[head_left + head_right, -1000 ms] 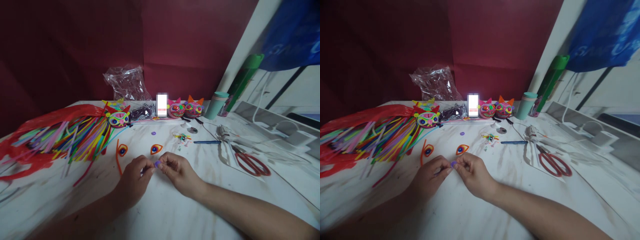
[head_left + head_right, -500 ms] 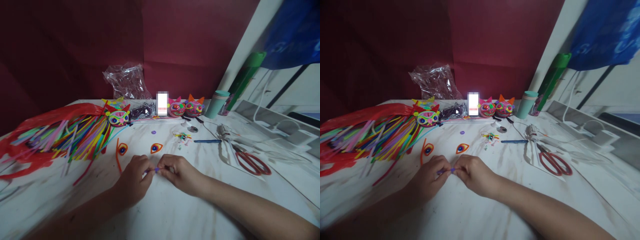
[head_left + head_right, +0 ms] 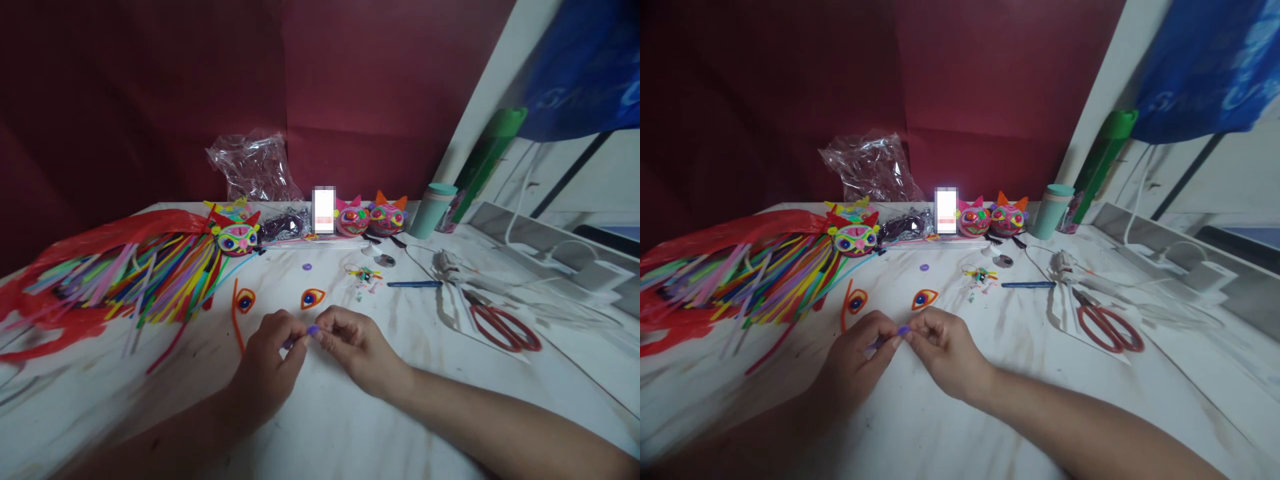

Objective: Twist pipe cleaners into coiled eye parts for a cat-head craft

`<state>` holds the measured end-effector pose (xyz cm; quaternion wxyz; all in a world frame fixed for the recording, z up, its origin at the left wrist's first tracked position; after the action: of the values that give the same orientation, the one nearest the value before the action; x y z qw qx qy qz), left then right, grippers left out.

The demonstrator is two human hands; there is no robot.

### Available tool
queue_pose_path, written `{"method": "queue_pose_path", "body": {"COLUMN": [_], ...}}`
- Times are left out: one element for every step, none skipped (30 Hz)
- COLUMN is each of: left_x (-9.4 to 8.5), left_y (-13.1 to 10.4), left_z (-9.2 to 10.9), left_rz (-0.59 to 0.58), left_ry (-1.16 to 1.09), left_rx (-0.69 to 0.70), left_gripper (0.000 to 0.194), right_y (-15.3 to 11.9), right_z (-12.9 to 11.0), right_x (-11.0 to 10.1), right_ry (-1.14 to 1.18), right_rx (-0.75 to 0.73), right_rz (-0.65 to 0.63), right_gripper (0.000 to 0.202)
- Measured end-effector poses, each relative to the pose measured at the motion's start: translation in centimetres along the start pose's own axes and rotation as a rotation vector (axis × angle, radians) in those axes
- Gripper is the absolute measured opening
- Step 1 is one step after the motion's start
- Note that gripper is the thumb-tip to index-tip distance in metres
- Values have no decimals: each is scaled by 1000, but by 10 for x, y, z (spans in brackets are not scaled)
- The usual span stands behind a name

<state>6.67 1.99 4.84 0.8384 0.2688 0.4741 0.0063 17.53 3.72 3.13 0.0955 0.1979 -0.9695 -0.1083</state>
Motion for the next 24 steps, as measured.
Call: {"method": "queue_pose_path", "body": {"left_x": [2, 4, 5, 5, 4, 2, 2, 1, 1, 2, 2, 3, 3, 3, 2, 1, 0, -1, -2, -3, -3, -2, -1, 0], "left_y": [0, 1, 2, 3, 4, 5, 5, 5, 5, 5, 5, 4, 4, 3, 3, 3, 2, 2, 2, 1, 1, 2, 2, 3], "left_z": [-1, -3, -4, -5, -5, -4, -3, -2, -1, -1, 0, 1, 2, 2, 3, 3, 3, 3, 4, 4, 5, 5, 4, 3], "left_rz": [-25, -51, -72, -85, -87, -83, -82, -85, -86, -91, -92, -93, -88, -78, -64, -48, -27, -8, 10, 26, 34, 34, 23, 5], "left_ry": [15, 27, 38, 48, 57, 63, 66, 66, 68, 70, 71, 74, 76, 79, 83, 91, 103, 116, 126, 134, 137, 133, 123, 110], "left_rx": [-1, -4, -6, -3, 5, 15, 29, 40, 47, 55, 60, 64, 66, 66, 65, 63, 62, 65, 70, 79, 87, 87, 80, 65], "left_gripper": [13, 13, 12, 12, 12, 12, 12, 12, 13, 14, 15, 15, 15, 16, 16, 16, 16, 16, 16, 16, 15, 15, 15, 15], "right_y": [1, 2, 3, 3, 4, 4, 4, 3, 2, 1, 0, -1, -1, -2, -1, -1, -1, 0, 0, 0, 0, 0, 0, 1], "right_z": [-3, -5, -8, -11, -14, -16, -19, -20, -21, -22, -22, -21, -20, -19, -17, -16, -14, -12, -11, -10, -9, -9, -9, -8], "right_x": [-1, -2, -3, -4, -3, -3, -1, 1, 3, 5, 6, 8, 8, 9, 9, 8, 8, 8, 7, 7, 6, 5, 4, 3], "right_ry": [-58, -118, -177, -232, -282, -326, -364, -396, -425, -449, -468, -482, -491, -493, -486, -471, -449, -423, -397, -377, -363, -356, -350, -339], "right_rx": [-24, -46, -65, -83, -103, -122, -139, -156, -172, -184, -194, -201, -203, -197, -184, -166, -144, -121, -102, -88, -80, -75, -74, -71], "right_rz": [-4, -9, -15, -26, -40, -56, -76, -96, -113, -127, -136, -141, -142, -138, -136, -133, -132, -133, -132, -129, -121, -109, -97, -84], "right_gripper": [22, 21, 19, 18, 17, 16, 15, 15, 15, 15, 15, 16, 16, 16, 15, 15, 14, 13, 14, 14, 15, 16, 16, 16]}}
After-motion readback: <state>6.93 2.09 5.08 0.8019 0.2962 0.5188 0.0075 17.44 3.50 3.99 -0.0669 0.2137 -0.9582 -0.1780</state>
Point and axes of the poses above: each hand's wrist, its own y-axis towards the middle knuckle, its own x-axis out of the palm, z = x × y, the point moved 8 cm from there along y, towards the middle knuckle, and after that the axes turned 15 degrees about y, right-handed, at the moved point
